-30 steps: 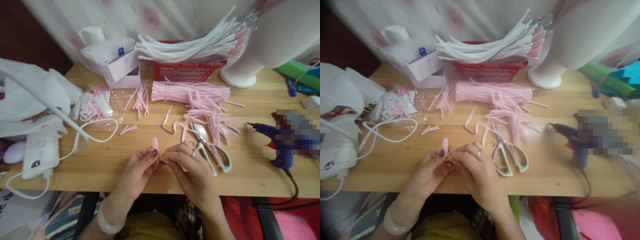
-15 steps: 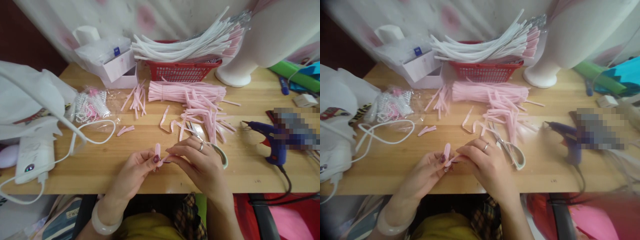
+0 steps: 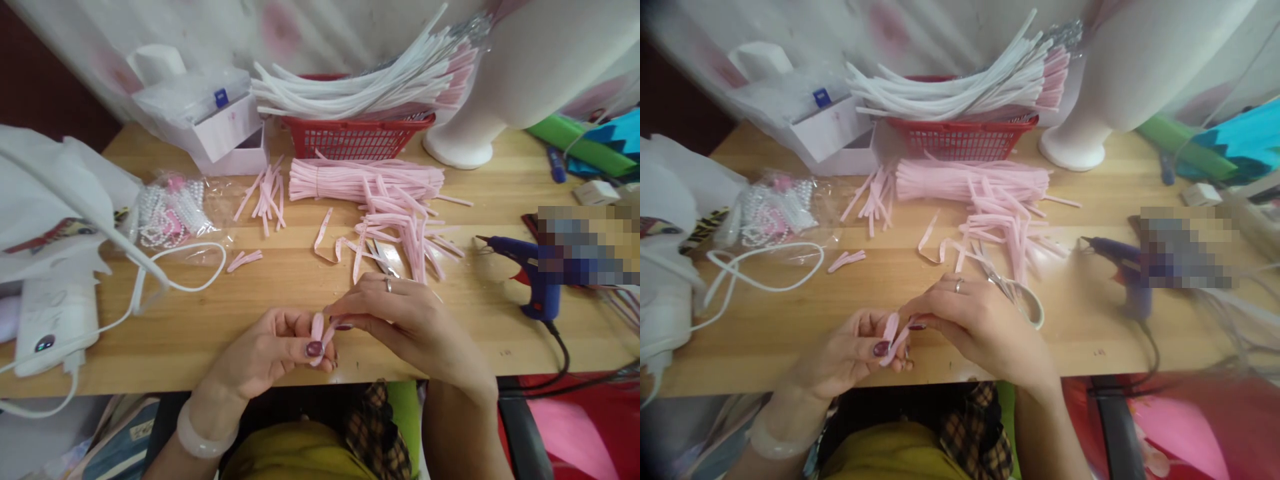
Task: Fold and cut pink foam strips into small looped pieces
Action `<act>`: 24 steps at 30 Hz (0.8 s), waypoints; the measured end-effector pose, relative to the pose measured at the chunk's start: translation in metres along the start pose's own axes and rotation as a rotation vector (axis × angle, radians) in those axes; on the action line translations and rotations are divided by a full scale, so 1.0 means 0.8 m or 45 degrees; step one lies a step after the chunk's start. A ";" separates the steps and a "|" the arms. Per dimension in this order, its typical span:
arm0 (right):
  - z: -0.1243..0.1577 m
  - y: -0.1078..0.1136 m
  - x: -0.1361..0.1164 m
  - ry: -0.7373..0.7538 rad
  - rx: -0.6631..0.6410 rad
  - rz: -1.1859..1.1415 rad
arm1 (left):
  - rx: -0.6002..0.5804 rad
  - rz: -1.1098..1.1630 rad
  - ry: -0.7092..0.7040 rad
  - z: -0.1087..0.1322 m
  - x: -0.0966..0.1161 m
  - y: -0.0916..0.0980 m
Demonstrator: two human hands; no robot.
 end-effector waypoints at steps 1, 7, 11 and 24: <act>-0.001 0.000 -0.001 0.004 -0.023 -0.044 | -0.028 0.017 0.038 0.000 -0.004 -0.004; -0.003 0.001 -0.001 0.016 -0.049 -0.240 | -0.062 0.050 0.159 0.004 -0.021 -0.011; -0.002 0.002 0.001 0.022 -0.014 -0.219 | -0.054 0.076 0.122 0.004 -0.018 -0.008; 0.001 0.009 -0.012 0.053 0.106 0.181 | 0.026 0.093 0.168 0.007 -0.017 -0.002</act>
Point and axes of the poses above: each hand's wrist, its own z-axis away from the middle knuckle, its own y-axis out of the back of the hand, x = y × z, the point moved 10 cm from there along -z, towards the middle knuckle, and after that the axes turned 13 degrees about -z, right-handed, at the moved point
